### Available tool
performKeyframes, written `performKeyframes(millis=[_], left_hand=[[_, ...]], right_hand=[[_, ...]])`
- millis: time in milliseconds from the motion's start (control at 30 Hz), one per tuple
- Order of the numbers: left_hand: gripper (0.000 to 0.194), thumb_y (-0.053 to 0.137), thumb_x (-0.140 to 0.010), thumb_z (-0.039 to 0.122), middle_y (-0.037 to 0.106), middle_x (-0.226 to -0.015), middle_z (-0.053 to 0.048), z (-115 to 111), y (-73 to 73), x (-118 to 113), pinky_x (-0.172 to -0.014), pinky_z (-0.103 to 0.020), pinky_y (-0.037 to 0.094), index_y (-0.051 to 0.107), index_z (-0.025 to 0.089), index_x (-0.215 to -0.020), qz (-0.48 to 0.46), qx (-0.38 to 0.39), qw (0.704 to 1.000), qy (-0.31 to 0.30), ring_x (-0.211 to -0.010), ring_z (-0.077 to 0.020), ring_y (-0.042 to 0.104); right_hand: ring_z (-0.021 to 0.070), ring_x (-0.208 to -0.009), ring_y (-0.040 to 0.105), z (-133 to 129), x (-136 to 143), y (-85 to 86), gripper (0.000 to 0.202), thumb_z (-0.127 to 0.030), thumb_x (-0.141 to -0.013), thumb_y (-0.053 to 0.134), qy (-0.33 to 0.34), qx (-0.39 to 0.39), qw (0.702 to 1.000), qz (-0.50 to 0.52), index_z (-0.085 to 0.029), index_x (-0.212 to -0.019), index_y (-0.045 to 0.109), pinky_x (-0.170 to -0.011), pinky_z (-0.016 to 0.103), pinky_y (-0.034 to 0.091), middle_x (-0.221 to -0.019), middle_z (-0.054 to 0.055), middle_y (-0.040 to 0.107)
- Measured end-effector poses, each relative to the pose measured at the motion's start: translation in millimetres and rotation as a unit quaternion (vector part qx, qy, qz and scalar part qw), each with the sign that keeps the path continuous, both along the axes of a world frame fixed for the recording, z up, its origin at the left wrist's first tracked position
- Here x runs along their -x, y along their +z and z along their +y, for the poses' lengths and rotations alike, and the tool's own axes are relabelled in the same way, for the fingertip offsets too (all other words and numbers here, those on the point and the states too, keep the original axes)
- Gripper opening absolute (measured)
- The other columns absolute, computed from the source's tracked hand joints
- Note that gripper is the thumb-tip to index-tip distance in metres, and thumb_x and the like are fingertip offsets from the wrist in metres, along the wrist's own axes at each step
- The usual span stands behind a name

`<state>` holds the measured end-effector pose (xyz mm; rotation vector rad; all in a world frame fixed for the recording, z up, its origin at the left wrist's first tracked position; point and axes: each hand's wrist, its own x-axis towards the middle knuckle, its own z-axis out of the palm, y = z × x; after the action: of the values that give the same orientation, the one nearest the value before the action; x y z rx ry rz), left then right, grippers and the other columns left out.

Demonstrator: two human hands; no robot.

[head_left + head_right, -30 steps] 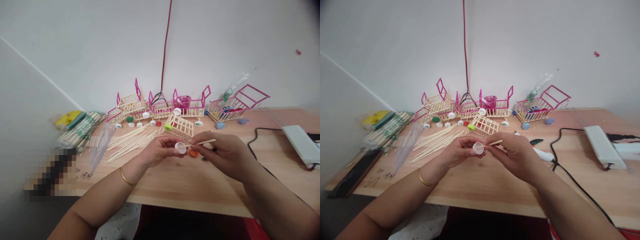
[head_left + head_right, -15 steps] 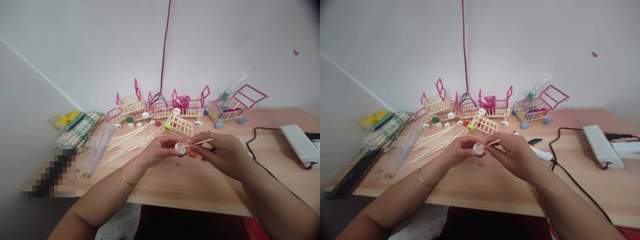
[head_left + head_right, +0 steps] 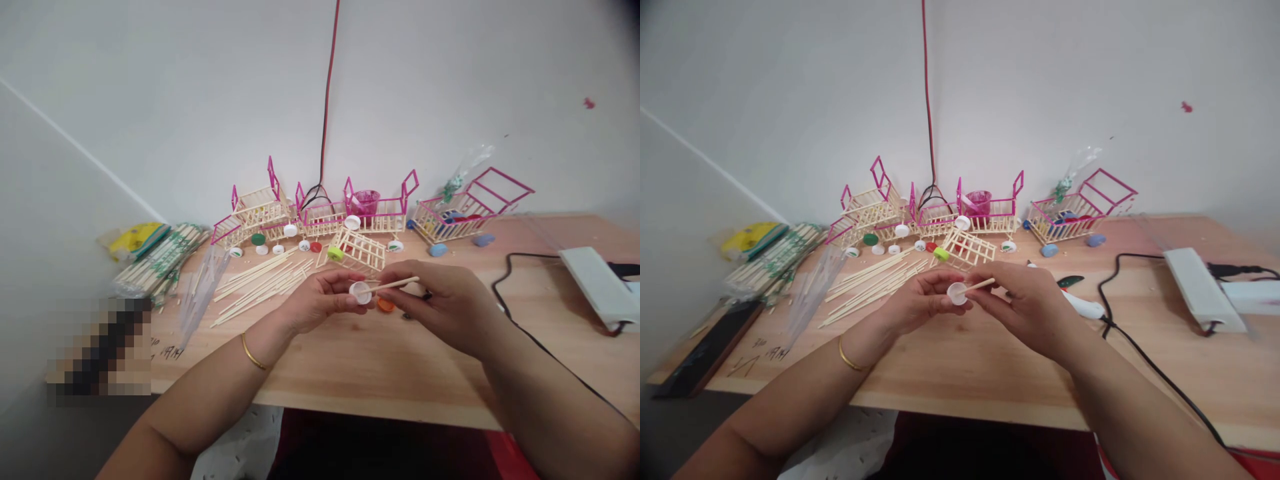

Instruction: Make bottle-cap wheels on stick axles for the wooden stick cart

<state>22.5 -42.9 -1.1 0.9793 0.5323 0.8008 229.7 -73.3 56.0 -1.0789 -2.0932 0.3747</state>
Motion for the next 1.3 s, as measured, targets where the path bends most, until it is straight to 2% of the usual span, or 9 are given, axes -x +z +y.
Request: performKeyframes(millis=[267,600,1300], left_hand=[[0.04,0.079,-0.068,0.017,0.07,-0.1,-0.009,-1.3,-1.6,0.4,-0.086,-0.038,0.053,0.064,0.015,-0.105,0.004,0.011,1.0,-0.021,-0.092,-0.0224,0.069],[0.038,0.079,-0.067,0.015,0.07,-0.099,-0.009,-1.4,-5.4,-0.4,-0.086,-0.038,0.053,0.064,0.015,-0.102,0.002,0.021,0.999,-0.029,-0.092,-0.0228,0.069],[0.039,0.08,-0.066,0.018,0.071,-0.095,-0.009,-2.4,-5.7,-1.7,-0.086,-0.037,0.052,0.065,0.014,-0.102,0.016,0.025,0.998,-0.053,-0.09,-0.0217,0.07]], right_hand=[[0.013,-0.061,0.062,1.2,-2.7,0.0,0.016,-0.033,-0.086,0.059,-0.006,-0.017,1.0,0.009,-0.023,-0.098,0.064,-0.049,0.022,0.046,-0.08,0.002,0.071],[0.0122,-0.057,0.059,2.4,-2.8,3.8,0.01,-0.031,-0.087,0.059,0.025,0.001,1.0,-0.005,-0.024,-0.091,0.065,-0.048,0.023,0.041,-0.069,-0.001,0.068],[0.0086,-0.056,0.058,2.5,-1.6,2.0,0.011,-0.03,-0.087,0.06,0.035,0.022,0.999,-0.008,-0.022,-0.083,0.067,-0.054,0.021,0.043,-0.067,-0.003,0.068]])
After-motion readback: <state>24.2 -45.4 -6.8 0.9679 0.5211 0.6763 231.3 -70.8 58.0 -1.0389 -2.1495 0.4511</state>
